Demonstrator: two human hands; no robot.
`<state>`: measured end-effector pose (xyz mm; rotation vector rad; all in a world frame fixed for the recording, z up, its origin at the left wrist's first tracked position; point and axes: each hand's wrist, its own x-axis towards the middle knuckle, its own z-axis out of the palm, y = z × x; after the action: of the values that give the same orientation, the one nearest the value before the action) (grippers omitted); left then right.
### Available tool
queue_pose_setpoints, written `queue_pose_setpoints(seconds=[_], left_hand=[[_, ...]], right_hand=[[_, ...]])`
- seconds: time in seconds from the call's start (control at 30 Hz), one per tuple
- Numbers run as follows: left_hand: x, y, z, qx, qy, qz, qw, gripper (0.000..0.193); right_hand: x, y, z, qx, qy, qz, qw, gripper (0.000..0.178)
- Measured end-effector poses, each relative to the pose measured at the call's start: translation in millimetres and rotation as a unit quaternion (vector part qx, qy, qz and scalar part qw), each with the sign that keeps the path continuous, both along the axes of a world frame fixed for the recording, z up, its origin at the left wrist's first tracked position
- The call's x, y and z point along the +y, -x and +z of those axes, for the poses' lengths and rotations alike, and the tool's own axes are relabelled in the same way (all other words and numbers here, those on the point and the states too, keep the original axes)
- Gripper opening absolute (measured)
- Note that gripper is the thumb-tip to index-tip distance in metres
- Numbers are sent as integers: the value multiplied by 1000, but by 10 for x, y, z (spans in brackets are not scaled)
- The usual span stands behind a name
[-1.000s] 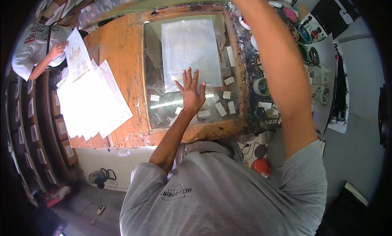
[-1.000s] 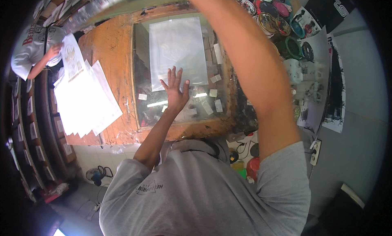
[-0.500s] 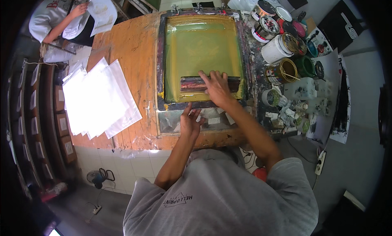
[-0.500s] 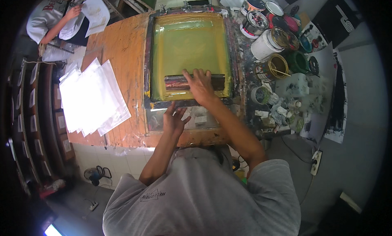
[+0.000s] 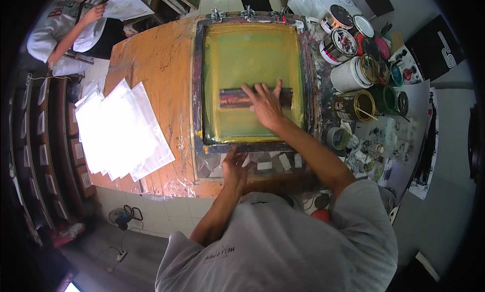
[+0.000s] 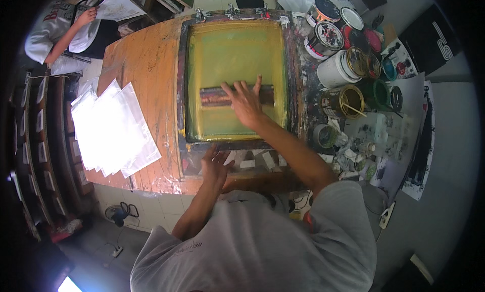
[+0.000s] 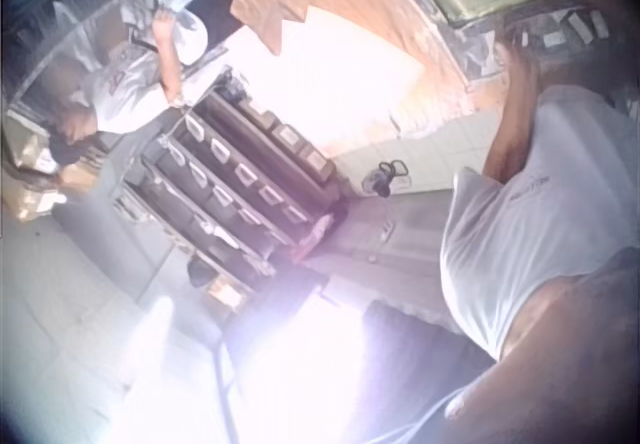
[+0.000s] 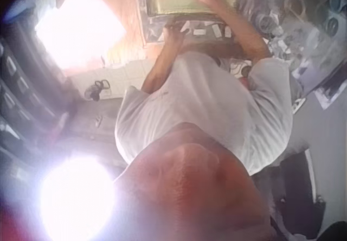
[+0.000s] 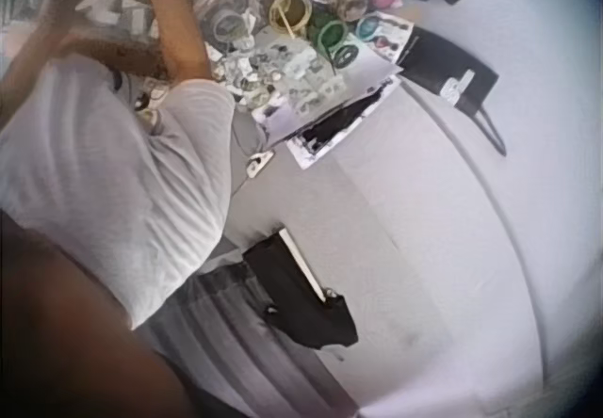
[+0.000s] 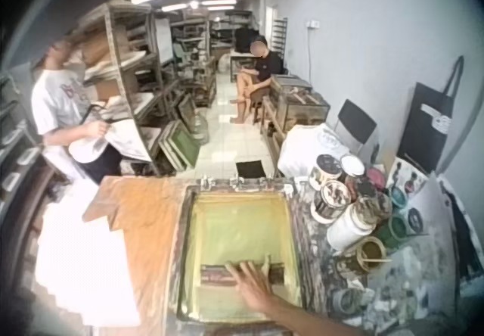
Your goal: The person repeatedly places white plastic bags under a screen-printing frame, pulls a squeegee across the screen to apply yellow ink, and removes the printed bags. A coworker stacks the finished bags to the left. The process continues in a steady loop throughout the clip.
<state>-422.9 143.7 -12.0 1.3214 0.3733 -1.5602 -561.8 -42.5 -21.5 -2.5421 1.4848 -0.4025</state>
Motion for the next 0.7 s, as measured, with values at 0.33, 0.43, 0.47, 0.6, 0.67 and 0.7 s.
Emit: queue_pose_setpoints(seconds=[0.33,0.43,0.47,0.6,0.67,0.7], left_hand=[[19,-2,51,-1,-33,34,999,31],[44,-14,100,5,-15,33,999,31],[48,-17,97,6,-7,33,999,32],[73,-62,59,14,11,27,999,30],[105,-67,56,22,27,28,999,28],[119,-77,67,27,39,24,999,26]], right_hand=[[-2230,-59,-149,36,65,-41,996,75],[-2396,-45,-98,25,31,-22,999,73],[-2420,-18,-69,24,12,-15,1000,73],[-2295,148,37,-49,4,-25,998,65],[-1964,158,211,-78,1,-27,997,57],[-1788,185,269,-81,-15,-22,996,56]])
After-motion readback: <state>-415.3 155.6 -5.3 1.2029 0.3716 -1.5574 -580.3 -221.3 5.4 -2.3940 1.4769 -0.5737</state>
